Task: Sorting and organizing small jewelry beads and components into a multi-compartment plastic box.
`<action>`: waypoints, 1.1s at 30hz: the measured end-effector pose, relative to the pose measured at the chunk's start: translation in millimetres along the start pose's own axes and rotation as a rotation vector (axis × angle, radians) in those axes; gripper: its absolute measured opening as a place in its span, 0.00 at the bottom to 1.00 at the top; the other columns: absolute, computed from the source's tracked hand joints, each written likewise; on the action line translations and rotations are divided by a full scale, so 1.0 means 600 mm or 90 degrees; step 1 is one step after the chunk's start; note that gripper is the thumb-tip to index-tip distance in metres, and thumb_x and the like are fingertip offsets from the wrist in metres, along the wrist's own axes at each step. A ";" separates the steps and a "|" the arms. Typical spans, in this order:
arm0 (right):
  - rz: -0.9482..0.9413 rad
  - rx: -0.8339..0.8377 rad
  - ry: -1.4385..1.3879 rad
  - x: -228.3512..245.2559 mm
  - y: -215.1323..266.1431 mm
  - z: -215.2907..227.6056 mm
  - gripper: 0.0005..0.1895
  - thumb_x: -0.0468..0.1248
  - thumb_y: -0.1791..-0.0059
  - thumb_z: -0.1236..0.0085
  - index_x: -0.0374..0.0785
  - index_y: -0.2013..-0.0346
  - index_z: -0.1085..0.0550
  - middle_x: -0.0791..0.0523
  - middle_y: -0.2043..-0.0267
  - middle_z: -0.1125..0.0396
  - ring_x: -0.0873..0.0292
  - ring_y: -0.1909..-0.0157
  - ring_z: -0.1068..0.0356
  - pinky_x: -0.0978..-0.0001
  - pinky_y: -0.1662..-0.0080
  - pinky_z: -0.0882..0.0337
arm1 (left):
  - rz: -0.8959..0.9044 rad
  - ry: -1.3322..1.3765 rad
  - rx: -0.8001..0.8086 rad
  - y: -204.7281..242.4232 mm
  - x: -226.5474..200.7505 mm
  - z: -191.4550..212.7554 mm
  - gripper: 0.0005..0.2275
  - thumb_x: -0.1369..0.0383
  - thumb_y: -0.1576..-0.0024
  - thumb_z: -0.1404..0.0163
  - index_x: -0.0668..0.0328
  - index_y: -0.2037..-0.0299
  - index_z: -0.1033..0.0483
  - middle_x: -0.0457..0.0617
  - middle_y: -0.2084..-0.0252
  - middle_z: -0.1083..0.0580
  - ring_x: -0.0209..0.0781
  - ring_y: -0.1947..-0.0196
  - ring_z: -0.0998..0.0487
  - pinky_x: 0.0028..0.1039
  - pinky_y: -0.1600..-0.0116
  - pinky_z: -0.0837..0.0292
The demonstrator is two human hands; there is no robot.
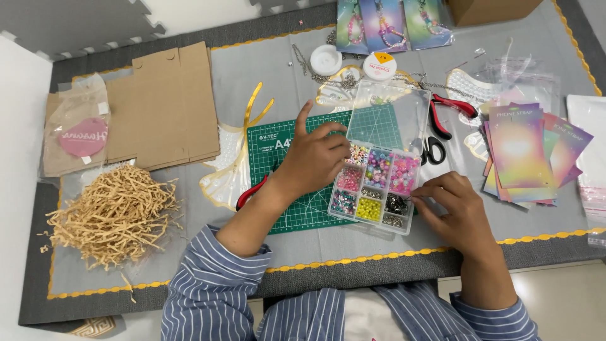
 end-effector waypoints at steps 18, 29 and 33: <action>0.042 0.037 0.048 -0.015 0.018 -0.010 0.05 0.30 0.50 0.35 0.38 0.60 0.21 0.54 0.61 0.30 0.55 0.57 0.31 0.62 0.50 0.34 | 0.217 0.021 -0.015 0.071 0.146 0.111 0.10 0.76 0.42 0.51 0.49 0.58 0.20 0.39 0.56 0.21 0.42 0.48 0.22 0.56 0.27 0.64; -0.006 0.025 0.074 -0.020 0.015 -0.011 0.04 0.31 0.49 0.36 0.36 0.60 0.21 0.54 0.59 0.28 0.53 0.56 0.31 0.60 0.50 0.36 | 0.127 -0.069 0.115 0.050 0.159 -0.061 0.09 0.67 0.47 0.38 0.47 0.56 0.17 0.41 0.59 0.21 0.47 0.61 0.21 0.41 0.48 0.35; 0.006 0.011 0.061 -0.016 0.011 -0.008 0.03 0.30 0.49 0.37 0.35 0.60 0.22 0.53 0.59 0.28 0.53 0.57 0.31 0.61 0.50 0.34 | 0.090 -0.072 0.061 0.045 0.143 -0.055 0.05 0.76 0.45 0.44 0.54 0.64 0.18 0.43 0.69 0.24 0.46 0.73 0.24 0.38 0.52 0.34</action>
Point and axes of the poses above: each hand's wrist, its own y-axis away from the middle knuckle, its own z-axis out of the back of the hand, x = y × z, the point moved 6 cm from there along -y, towards the middle knuckle
